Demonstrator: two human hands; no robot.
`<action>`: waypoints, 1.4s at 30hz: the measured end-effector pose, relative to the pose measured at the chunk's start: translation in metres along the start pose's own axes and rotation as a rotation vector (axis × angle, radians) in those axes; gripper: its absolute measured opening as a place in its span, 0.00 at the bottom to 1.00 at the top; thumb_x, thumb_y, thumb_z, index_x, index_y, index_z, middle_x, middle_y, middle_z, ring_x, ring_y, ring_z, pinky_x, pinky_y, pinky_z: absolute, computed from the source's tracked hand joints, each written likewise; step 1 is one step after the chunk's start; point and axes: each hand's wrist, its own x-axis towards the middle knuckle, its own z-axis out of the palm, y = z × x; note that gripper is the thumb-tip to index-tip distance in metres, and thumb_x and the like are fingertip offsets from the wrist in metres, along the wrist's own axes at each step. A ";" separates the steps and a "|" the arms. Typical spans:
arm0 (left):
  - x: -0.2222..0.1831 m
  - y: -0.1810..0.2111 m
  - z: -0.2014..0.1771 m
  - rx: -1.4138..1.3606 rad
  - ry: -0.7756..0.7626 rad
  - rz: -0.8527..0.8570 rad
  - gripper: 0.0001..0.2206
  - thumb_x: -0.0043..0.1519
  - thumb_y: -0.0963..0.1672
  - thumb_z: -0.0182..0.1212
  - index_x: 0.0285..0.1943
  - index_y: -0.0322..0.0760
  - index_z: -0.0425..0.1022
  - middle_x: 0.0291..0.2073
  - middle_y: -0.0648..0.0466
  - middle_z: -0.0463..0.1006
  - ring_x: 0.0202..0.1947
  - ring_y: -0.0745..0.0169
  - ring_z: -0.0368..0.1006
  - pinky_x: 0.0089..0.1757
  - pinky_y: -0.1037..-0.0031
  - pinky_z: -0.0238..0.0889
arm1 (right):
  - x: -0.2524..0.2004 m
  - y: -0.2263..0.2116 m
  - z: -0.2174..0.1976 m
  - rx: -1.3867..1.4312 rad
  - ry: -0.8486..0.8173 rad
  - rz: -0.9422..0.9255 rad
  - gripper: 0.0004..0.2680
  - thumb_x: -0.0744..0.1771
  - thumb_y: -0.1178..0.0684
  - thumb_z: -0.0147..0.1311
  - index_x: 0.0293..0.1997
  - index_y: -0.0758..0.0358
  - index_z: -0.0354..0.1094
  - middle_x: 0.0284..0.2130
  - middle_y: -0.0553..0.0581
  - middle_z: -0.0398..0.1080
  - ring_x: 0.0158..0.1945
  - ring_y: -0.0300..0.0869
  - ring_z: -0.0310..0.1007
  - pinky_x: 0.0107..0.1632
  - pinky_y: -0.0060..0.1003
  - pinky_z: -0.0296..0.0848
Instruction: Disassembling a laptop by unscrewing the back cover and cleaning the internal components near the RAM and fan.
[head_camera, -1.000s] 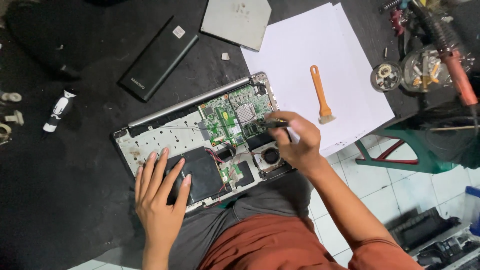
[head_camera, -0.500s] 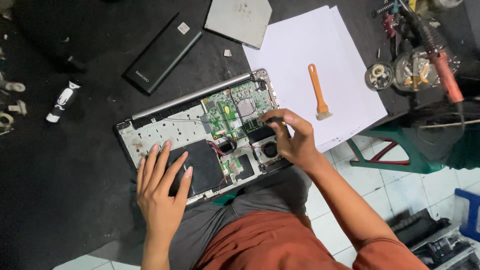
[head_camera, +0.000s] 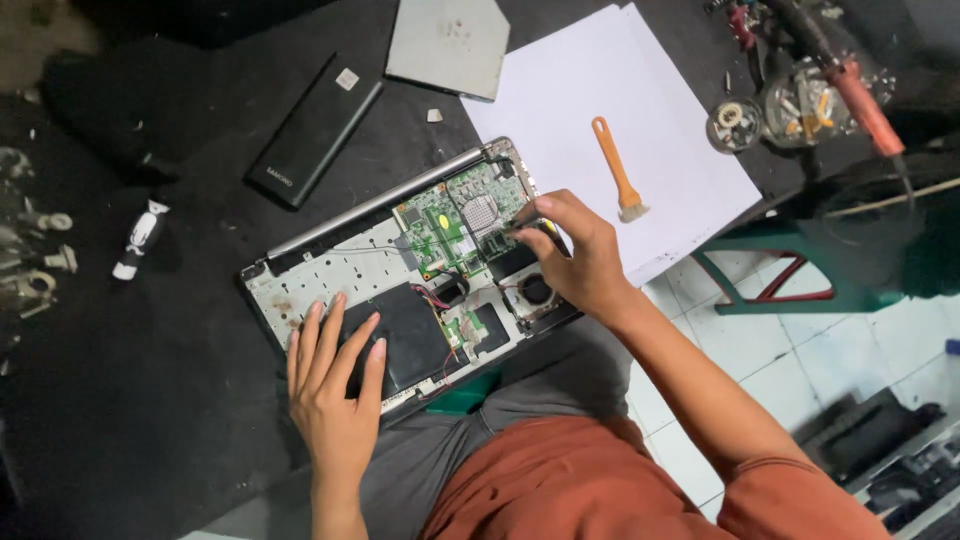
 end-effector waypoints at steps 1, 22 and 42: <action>0.000 0.001 0.000 0.006 0.004 0.002 0.13 0.61 0.41 0.63 0.55 0.38 0.81 0.67 0.47 0.72 0.71 0.41 0.64 0.69 0.49 0.49 | -0.001 0.001 0.000 0.037 -0.005 -0.007 0.31 0.67 0.70 0.61 0.73 0.43 0.47 0.44 0.58 0.72 0.44 0.44 0.75 0.47 0.36 0.77; -0.006 -0.004 0.002 0.024 -0.032 -0.021 0.12 0.62 0.41 0.61 0.54 0.38 0.82 0.67 0.47 0.72 0.71 0.39 0.62 0.70 0.46 0.46 | 0.002 -0.004 0.000 0.113 -0.061 -0.019 0.28 0.68 0.68 0.57 0.72 0.42 0.48 0.49 0.57 0.74 0.45 0.44 0.77 0.44 0.35 0.76; -0.005 -0.005 0.004 0.009 -0.018 -0.014 0.12 0.63 0.42 0.60 0.55 0.38 0.81 0.67 0.46 0.71 0.71 0.39 0.62 0.70 0.45 0.45 | 0.007 0.002 -0.004 -0.146 0.012 -0.059 0.29 0.66 0.60 0.69 0.72 0.43 0.51 0.45 0.56 0.74 0.35 0.39 0.68 0.37 0.33 0.68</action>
